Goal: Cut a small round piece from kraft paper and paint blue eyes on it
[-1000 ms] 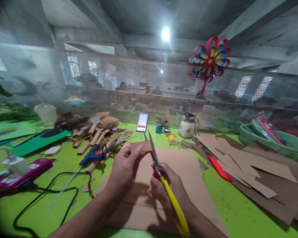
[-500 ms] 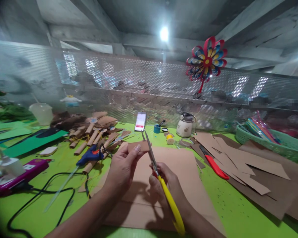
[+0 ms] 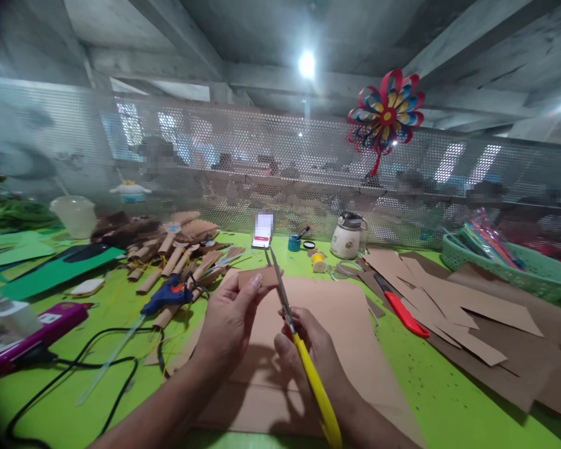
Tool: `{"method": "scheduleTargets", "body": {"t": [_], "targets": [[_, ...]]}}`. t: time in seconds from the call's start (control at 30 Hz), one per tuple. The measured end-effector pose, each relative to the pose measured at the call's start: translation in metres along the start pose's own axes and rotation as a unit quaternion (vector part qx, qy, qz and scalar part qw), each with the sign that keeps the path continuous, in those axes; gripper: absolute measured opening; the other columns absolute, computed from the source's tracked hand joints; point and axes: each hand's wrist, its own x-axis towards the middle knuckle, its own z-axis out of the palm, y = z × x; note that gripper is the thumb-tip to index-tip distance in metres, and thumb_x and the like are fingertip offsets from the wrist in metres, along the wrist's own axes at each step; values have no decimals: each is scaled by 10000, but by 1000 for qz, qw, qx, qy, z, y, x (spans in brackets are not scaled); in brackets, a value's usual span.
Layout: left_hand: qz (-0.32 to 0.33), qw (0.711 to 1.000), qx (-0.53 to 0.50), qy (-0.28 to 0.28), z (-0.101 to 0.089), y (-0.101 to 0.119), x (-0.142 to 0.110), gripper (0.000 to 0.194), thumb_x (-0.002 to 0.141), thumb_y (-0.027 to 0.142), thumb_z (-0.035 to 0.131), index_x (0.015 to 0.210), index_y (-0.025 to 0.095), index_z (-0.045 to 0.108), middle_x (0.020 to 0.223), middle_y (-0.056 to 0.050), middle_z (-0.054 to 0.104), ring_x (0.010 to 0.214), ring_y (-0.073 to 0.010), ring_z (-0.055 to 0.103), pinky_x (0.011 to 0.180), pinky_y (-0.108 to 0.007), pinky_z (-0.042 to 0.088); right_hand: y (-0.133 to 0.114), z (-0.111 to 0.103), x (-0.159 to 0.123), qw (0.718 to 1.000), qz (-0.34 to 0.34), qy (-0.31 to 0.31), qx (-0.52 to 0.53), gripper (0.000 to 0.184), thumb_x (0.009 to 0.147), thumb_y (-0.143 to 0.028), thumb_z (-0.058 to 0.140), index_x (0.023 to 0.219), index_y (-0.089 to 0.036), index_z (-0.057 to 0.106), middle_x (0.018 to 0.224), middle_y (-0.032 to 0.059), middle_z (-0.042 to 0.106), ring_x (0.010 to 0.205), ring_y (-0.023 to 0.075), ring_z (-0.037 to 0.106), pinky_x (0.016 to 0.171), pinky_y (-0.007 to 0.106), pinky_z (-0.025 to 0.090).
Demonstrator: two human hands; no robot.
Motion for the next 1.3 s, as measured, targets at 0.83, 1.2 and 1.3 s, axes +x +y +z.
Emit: {"method": "scheduleTargets", "body": {"t": [0.83, 1.2, 1.3], "targets": [[-6, 1000, 10, -3, -1, -1, 0, 224, 926, 334, 646, 1047, 146, 654, 1034, -53, 693, 993, -211, 665, 949, -469, 513, 0, -6, 1, 994, -25, 11, -106, 461, 910, -544, 563, 1140, -144, 565, 850, 45, 557, 685, 149, 538, 593, 265, 472], [-8, 1000, 9, -10, 1, 1, 1, 233, 930, 346, 639, 1048, 146, 656, 1057, -59, 694, 1021, -218, 660, 975, -484, 496, -4, 3, -1, 998, -7, 52, -41, 503, 878, -617, 569, 1100, -165, 580, 784, 11, 509, 618, 125, 486, 539, 250, 460], [-9, 1000, 5, -13, 0, 0, 1, 239, 930, 351, 637, 1054, 147, 655, 1059, -60, 694, 1022, -219, 660, 977, -486, 494, -5, 5, -2, 998, -3, 56, -22, 523, 873, -634, 564, 1094, -161, 583, 771, 7, 503, 598, 115, 465, 529, 246, 440]]}}
